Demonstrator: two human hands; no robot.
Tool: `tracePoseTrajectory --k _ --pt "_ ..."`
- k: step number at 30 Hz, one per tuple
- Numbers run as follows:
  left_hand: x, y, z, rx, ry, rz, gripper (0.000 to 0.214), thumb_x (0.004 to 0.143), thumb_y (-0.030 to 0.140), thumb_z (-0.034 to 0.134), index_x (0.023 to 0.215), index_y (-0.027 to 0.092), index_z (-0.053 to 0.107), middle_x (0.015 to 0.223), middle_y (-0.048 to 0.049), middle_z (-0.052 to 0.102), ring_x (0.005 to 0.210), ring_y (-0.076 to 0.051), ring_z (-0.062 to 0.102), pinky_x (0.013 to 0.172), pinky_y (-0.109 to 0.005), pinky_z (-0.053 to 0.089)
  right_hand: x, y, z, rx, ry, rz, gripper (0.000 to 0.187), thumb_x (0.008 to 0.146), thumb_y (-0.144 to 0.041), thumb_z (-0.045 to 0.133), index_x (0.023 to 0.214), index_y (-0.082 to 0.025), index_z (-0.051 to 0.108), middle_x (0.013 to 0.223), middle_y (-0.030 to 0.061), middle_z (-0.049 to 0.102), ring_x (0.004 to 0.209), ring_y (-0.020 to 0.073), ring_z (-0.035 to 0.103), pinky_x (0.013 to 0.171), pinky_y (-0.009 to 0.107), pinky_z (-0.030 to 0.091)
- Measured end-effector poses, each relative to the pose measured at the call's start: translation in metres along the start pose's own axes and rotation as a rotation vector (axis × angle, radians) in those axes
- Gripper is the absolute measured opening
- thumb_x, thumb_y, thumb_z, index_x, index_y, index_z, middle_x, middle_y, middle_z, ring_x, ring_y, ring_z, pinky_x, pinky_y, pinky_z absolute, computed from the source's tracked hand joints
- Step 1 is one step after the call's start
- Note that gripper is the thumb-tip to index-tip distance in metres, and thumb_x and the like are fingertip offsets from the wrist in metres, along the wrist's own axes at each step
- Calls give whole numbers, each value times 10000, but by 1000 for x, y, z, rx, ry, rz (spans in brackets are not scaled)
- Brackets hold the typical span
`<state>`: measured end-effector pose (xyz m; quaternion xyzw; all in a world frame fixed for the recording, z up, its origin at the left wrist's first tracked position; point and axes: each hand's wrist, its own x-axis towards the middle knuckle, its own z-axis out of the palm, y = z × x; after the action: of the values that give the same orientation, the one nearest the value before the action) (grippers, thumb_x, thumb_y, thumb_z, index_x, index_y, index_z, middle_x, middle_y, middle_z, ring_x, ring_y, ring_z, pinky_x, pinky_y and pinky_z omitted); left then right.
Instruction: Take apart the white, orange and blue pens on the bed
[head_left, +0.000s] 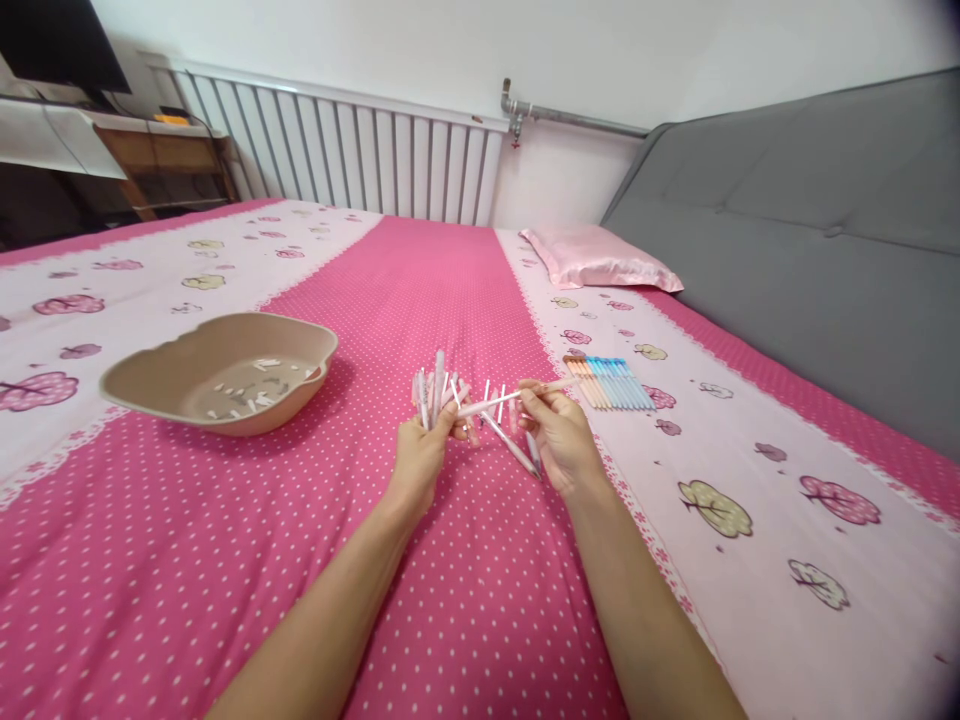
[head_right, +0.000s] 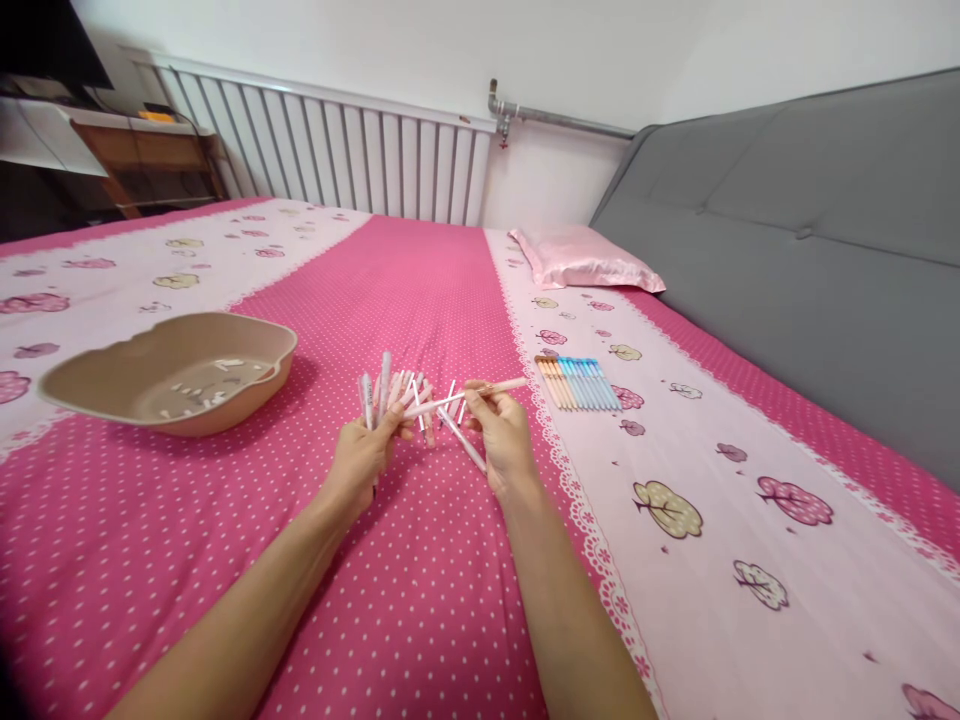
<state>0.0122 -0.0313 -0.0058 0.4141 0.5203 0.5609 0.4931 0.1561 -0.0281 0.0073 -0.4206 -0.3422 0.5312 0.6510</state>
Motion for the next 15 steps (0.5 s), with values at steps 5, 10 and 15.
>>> tracePoseTrajectory --k 5,10,15 --pt "3 -3 -2 8 9 -41 384 691 488 605 546 131 611 491 -20 550 479 -91 471 457 -201 327 4 -8 -6 159 73 -26 160 650 -270 684 725 -162 593 725 -20 554 639 70 522 543 173 422" --pt "4 -4 -2 -24 49 -53 411 651 526 621 536 132 609 441 -11 519 462 -102 466 455 -215 332 3 -8 -7 106 52 54 110 682 -248 630 711 -157 577 597 -22 563 525 77 516 505 192 437" --pt "1 -3 -1 40 -23 -23 320 601 454 687 510 156 618 453 -5 521 461 -101 445 453 -225 321 -5 4 4 -21 -138 142 199 649 -284 694 768 -149 608 654 -17 601 502 40 492 483 150 409"
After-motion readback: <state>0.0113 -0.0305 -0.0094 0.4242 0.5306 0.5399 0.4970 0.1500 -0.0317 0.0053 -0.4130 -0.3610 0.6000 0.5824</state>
